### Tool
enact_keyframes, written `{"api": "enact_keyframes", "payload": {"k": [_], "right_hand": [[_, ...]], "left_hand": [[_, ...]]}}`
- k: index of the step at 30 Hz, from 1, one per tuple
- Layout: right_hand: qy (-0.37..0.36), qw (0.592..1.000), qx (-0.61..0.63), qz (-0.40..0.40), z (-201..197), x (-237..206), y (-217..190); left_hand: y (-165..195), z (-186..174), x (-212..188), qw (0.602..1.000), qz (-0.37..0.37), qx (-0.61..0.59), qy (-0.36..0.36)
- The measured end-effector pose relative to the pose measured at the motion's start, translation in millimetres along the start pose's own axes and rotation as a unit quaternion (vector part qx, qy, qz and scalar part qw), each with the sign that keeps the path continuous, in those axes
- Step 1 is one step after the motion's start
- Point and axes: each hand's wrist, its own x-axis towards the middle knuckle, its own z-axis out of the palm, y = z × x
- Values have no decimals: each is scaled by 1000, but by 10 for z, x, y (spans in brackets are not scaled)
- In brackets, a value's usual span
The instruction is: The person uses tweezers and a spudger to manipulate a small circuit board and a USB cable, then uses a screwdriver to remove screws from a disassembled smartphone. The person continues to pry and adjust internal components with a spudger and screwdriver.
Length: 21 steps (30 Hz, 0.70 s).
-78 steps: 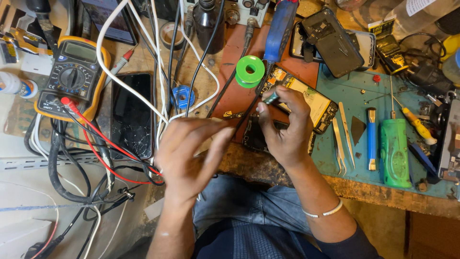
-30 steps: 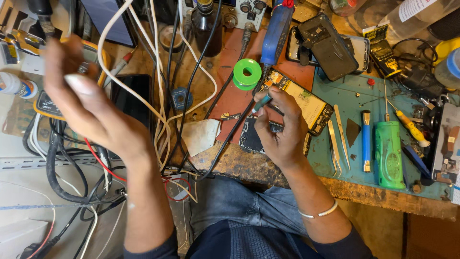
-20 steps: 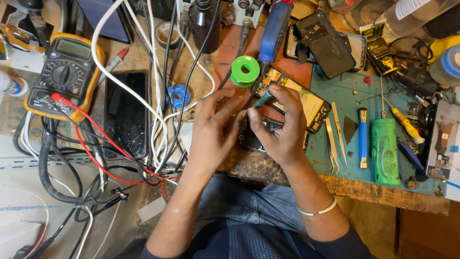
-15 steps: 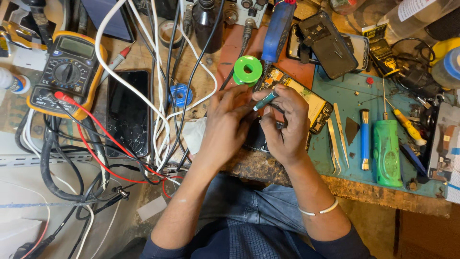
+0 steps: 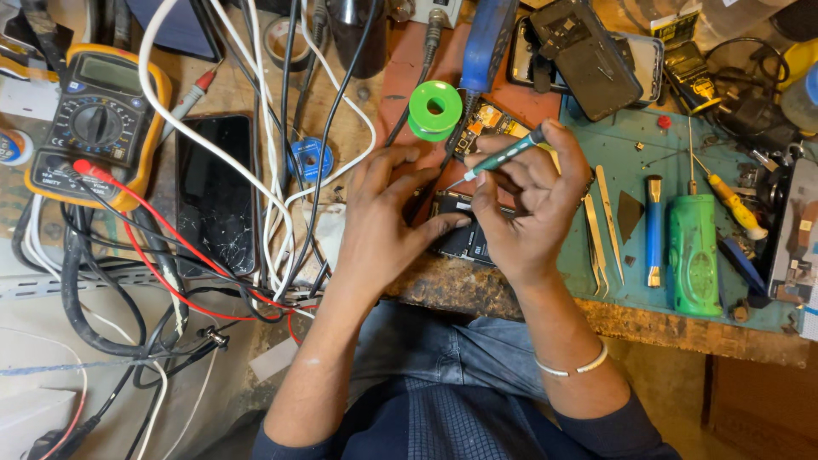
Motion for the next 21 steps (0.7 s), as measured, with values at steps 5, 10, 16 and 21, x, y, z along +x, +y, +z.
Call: {"api": "enact_keyframes", "payload": {"k": [5, 10, 16, 21], "right_hand": [[16, 1000, 7, -1, -75, -9, -34], [39, 999, -21, -18, -112, -19, -88], [128, 980, -131, -78, -542, -193, -217], [167, 951, -254, -51, -1144, -460, -317]], "left_hand": [[-4, -74, -88, 999, 11, 1, -30], [5, -107, -82, 998, 23, 16, -55], [30, -88, -76, 990, 50, 81, -109], [9, -66, -62, 987, 36, 98, -125]]}}
